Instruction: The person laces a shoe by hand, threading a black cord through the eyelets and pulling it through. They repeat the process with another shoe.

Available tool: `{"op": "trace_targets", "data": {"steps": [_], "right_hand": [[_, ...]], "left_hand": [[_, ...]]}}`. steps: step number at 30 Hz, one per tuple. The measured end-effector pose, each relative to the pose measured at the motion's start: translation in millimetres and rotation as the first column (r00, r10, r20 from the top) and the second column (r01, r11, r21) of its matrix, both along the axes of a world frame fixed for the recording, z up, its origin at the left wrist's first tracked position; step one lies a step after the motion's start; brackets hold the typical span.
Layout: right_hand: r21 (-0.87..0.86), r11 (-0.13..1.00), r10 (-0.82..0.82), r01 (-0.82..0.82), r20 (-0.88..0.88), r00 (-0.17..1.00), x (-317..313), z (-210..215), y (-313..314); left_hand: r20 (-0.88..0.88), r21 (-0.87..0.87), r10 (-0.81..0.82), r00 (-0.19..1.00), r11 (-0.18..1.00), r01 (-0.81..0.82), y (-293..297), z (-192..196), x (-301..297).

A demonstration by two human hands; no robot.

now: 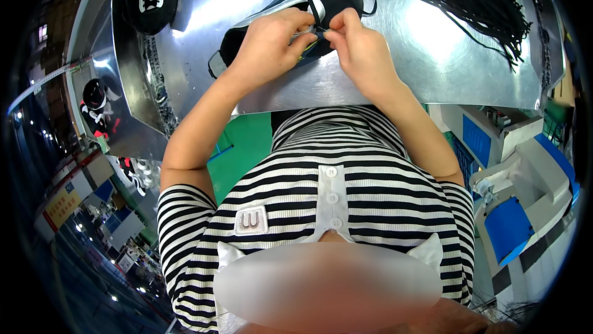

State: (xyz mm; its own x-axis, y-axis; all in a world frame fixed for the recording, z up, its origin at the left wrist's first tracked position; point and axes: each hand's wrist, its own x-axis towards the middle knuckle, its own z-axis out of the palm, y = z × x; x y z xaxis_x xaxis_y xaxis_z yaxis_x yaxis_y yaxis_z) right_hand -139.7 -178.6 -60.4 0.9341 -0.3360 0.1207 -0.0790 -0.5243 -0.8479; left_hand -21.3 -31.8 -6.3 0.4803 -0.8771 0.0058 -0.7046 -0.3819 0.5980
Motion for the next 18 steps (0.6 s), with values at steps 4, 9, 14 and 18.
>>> {"op": "trace_targets", "data": {"steps": [4, 9, 14, 18], "right_hand": [[-0.044, 0.998, -0.036, 0.037, 0.035, 0.999, 10.4, -10.5, 18.0], [0.050, 0.998, 0.033, -0.032, -0.014, 0.999, 9.5, -3.3, 14.6], [0.033, 0.987, 0.158, -0.155, -0.152, 0.976, -36.4, 47.6, -31.1], [0.316, 0.936, 0.118, -0.154, 0.129, 0.985, 15.9, 38.2, -80.1]], "left_hand": [[0.010, -0.053, 0.013, 1.000, 0.999, -0.012, 2.0, -4.3, -6.1], [0.109, -0.030, -0.052, 0.993, 0.998, 0.055, 10.9, -2.7, -3.8], [0.551, 0.031, -0.097, 0.829, 0.995, 0.096, 41.4, 6.8, -10.9], [0.655, -0.088, -0.251, 0.713, 0.912, 0.401, 38.2, 5.5, -18.2]]}}
